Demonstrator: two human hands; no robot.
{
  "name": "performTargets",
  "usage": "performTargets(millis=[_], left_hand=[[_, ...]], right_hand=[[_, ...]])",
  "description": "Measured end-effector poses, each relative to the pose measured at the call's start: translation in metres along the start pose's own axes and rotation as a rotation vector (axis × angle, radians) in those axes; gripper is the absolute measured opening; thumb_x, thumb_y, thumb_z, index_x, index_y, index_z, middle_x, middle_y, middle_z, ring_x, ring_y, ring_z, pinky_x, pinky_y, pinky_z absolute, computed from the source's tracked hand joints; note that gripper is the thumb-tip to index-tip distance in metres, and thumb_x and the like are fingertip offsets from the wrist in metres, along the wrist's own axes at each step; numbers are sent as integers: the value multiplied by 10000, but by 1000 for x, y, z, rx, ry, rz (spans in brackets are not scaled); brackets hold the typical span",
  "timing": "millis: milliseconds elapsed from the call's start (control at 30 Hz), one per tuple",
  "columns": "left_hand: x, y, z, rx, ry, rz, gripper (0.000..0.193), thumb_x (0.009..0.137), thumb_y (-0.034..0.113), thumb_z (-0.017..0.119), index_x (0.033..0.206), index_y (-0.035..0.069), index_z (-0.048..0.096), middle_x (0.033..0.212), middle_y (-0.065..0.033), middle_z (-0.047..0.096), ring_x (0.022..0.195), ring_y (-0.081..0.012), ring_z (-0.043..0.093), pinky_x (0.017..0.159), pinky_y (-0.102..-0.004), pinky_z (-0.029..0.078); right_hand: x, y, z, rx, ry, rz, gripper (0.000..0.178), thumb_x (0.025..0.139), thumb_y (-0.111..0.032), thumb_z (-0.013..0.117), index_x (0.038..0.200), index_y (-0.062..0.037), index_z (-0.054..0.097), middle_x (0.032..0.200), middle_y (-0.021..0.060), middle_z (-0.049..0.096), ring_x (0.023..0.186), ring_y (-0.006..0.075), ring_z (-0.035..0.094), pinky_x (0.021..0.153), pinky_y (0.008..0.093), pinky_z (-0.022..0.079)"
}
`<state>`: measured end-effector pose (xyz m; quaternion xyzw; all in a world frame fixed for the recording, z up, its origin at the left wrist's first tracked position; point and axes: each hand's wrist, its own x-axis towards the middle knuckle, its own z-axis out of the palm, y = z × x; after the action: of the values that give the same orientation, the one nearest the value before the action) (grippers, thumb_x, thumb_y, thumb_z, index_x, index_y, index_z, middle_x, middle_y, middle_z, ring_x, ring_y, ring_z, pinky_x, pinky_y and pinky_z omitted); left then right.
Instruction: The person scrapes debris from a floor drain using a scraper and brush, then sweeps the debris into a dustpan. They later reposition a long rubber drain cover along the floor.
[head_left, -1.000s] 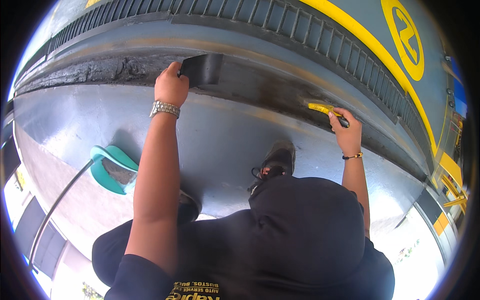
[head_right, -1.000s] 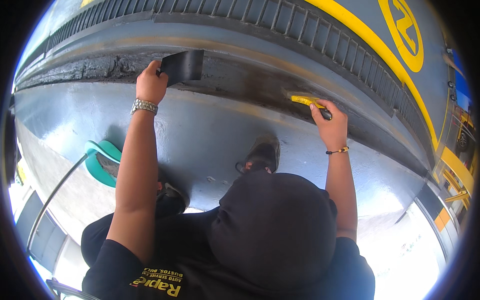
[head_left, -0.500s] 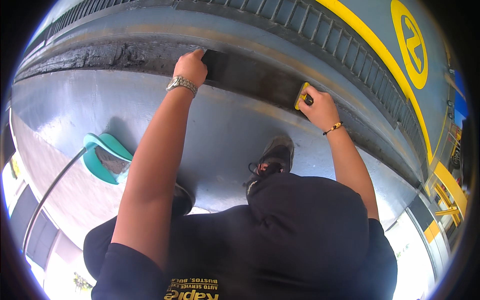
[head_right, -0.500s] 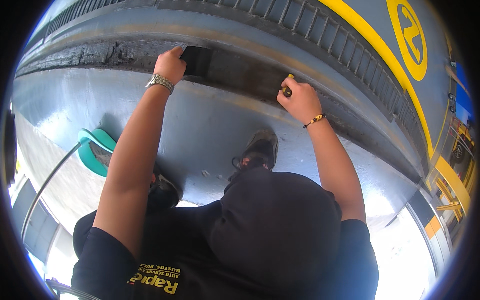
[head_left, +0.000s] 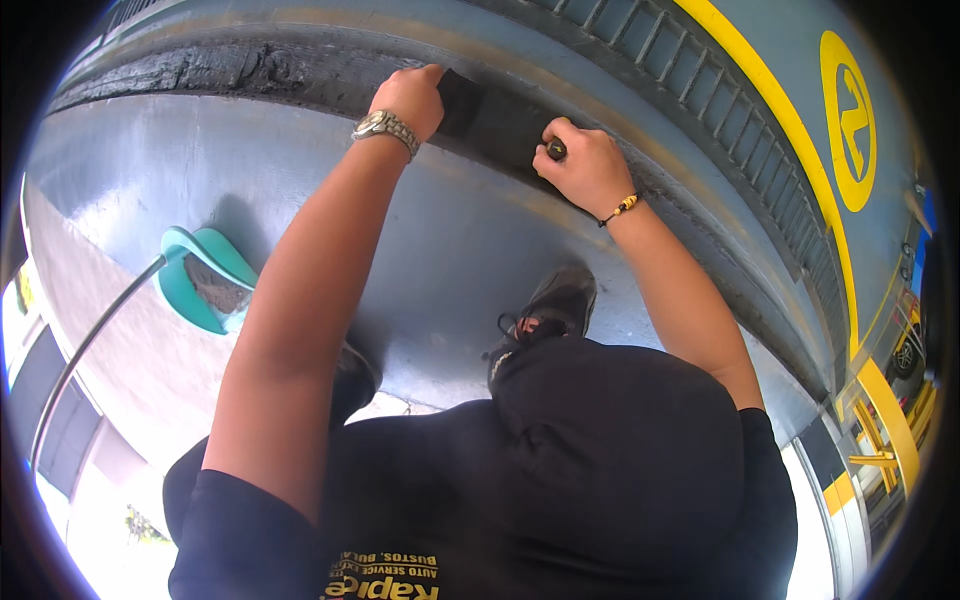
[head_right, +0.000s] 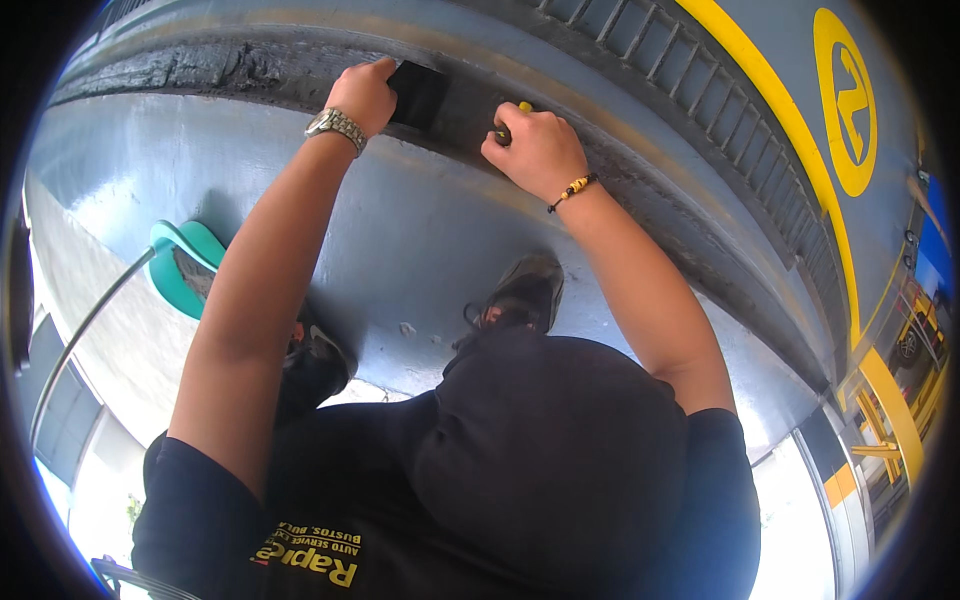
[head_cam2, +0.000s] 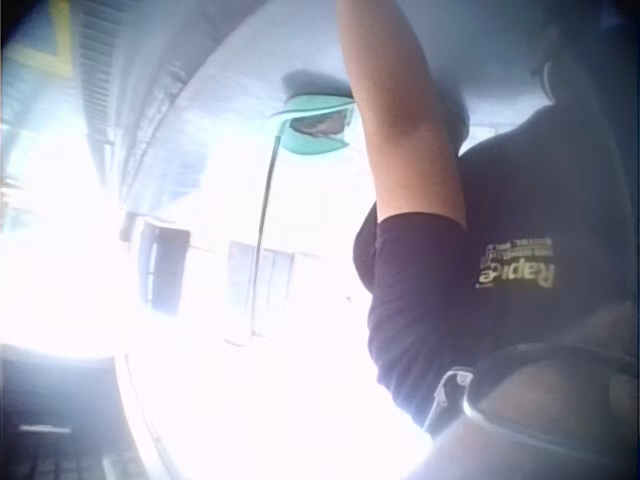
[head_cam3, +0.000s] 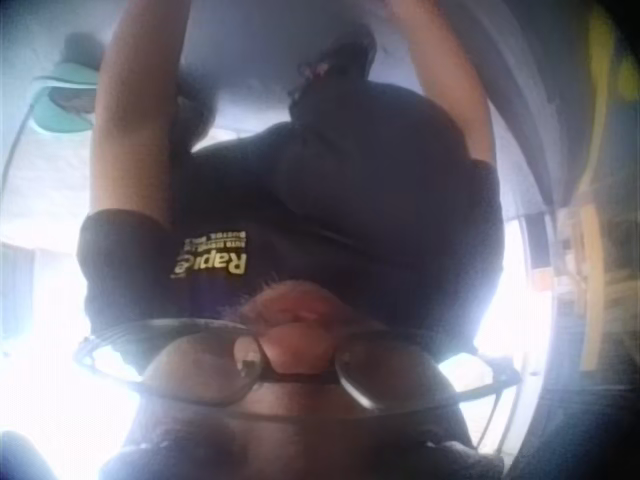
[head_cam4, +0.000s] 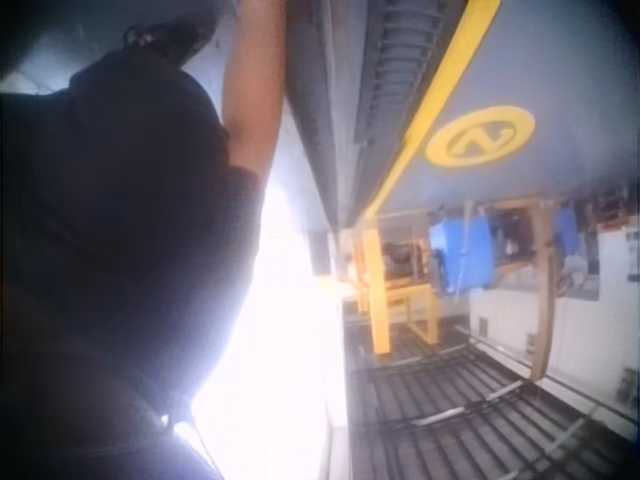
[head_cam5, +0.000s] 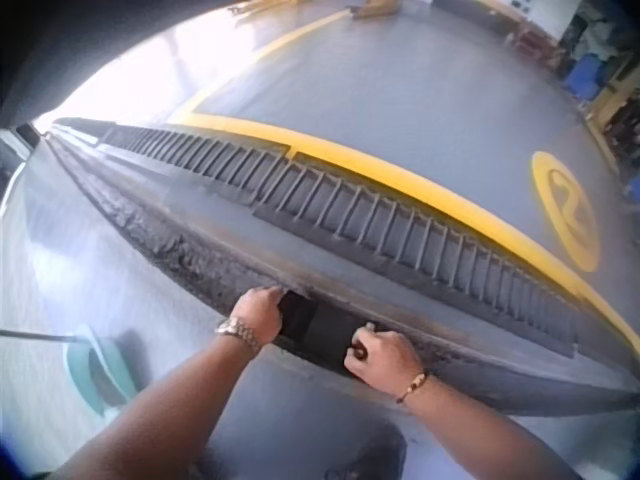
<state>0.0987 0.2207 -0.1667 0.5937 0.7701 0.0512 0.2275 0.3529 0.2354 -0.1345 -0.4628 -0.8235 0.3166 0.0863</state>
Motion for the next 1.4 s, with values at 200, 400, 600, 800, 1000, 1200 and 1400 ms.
performTargets(millis=[200, 400, 600, 800, 1000, 1200, 1400], left_hand=[[3, 3, -3, -51, -33, -41, 354, 824, 87, 567, 1172, 90, 630, 1094, -200, 666, 1033, -394, 627, 903, -462, 519], [-1, -8, -1, -68, -40, -47, 347, 833, 79, 558, 1173, 85, 628, 1091, -195, 663, 1031, -387, 626, 905, -464, 515], [0, -2, -5, -79, -39, -22, 307, 832, 77, 548, 1126, 82, 638, 1053, -200, 669, 1021, -383, 626, 896, -462, 516], [1, -5, -6, -102, -49, -37, 287, 818, 68, 547, 1088, 82, 643, 985, -192, 689, 979, -380, 642, 868, -460, 526], [2, -16, -5, -101, -29, -47, 332, 809, 65, 555, 1125, 96, 652, 1010, -194, 690, 987, -376, 645, 875, -454, 529], [2, -26, 6, -106, -1, -66, 326, 805, 63, 557, 1113, 98, 659, 1010, -198, 689, 981, -380, 645, 870, -455, 529], [8, -23, 8, -123, -9, -63, 321, 807, 71, 562, 1111, 94, 662, 1008, -189, 693, 978, -380, 648, 875, -451, 529]], right_hand=[[39, -30, 14, 141, 75, -163, 152, 782, -203, 675, 840, -68, 639, 658, 121, 659, 628, 324, 653, 602, 400, 533], [-6, -30, -45, 146, 75, -111, 124, 773, -152, 684, 829, -57, 627, 637, 152, 623, 562, 315, 621, 540, 376, 486], [10, -6, -17, -77, -122, -10, 183, 790, -222, 665, 820, -47, 621, 652, 161, 635, 624, 350, 642, 593, 427, 513], [73, -49, 34, -24, -51, -258, 197, 797, -255, 678, 832, -64, 640, 661, 134, 660, 609, 323, 643, 586, 399, 517], [57, -54, -19, 176, -11, -149, 163, 795, -231, 701, 816, -74, 663, 633, 117, 656, 559, 281, 636, 540, 359, 501], [29, -27, -23, 3, -114, -96, 159, 797, -216, 689, 805, -62, 650, 595, 100, 640, 545, 269, 629, 541, 361, 496], [72, -56, 31, 76, -43, -195, 199, 790, -261, 673, 819, -65, 664, 621, 111, 658, 588, 311, 638, 581, 383, 516]])
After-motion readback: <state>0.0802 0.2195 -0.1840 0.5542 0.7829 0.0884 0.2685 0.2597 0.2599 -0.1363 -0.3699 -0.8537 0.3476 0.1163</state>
